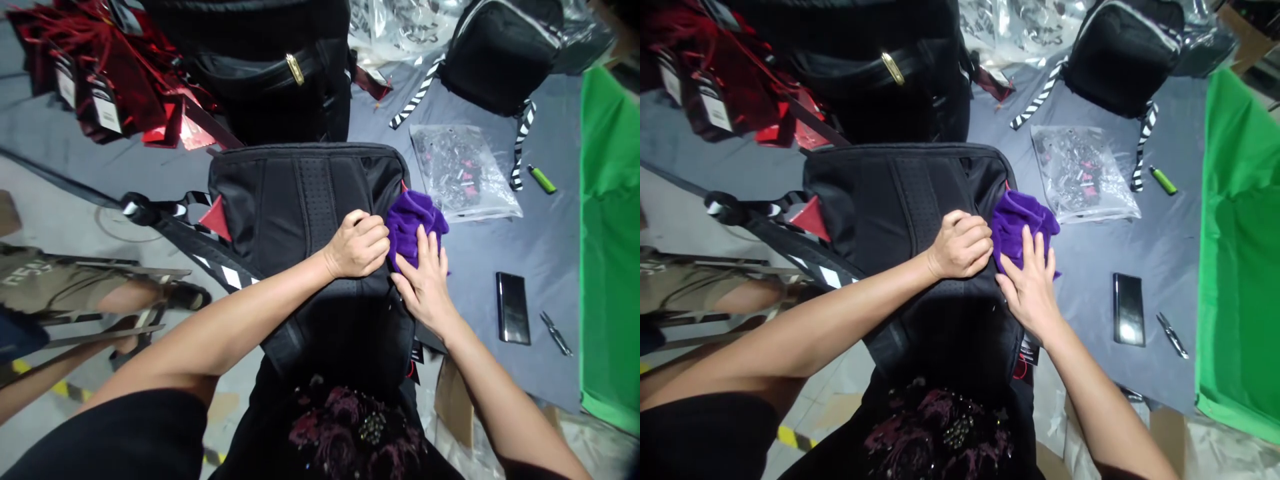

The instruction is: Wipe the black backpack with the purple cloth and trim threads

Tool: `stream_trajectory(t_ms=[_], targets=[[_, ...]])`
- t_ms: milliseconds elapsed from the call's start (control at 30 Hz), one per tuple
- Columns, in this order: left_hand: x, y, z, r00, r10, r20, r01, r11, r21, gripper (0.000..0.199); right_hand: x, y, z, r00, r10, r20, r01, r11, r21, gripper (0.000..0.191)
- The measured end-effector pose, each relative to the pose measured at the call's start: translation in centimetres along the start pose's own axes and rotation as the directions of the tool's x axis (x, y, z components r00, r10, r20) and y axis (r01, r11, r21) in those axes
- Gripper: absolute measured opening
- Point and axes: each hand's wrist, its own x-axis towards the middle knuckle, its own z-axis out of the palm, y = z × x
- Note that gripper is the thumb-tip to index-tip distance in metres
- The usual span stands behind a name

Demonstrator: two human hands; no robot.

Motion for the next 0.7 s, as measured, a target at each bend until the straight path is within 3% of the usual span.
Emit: stream_trajectory(t_ms=[100,233,400,533,700], targets=[[0.0,-0.1,0.0,1.0,0.022,0.021,-0.023,0.999,0.035,0.019,-0.3,0.0,0.3,0.999,0.038,-0.011,-0.038,0.999,-0.001,0.038],[-0.1,0.0,0.1,0.998,-0.039,0.049,0.035,0.997,0.073,0.022,0.0,-0.4,0.5,0.999,0.023,-0.032,-0.023,1.0,0.015,0.037],[0.2,0.1,0.3,0.991,0.097,-0.088,-0.088,0.99,0.107,0.017,-0.1,-0.3,0.9,0.993,0.11,-0.053,-0.105,0.991,0.081,0.038],[0.4,0.2,0.2,0.965,0.108,-0.238,-0.076,0.987,0.139,0.013,0.3,-0.3,1.0,0.993,0.101,-0.056,-0.092,0.985,0.144,0.036],[0.3,0.4,0.2,0.967,0.098,-0.235,-0.073,0.991,0.113,0.011,0.8,-0.9,0.7,0.981,0.187,-0.059,-0.173,0.967,0.187,0.035]])
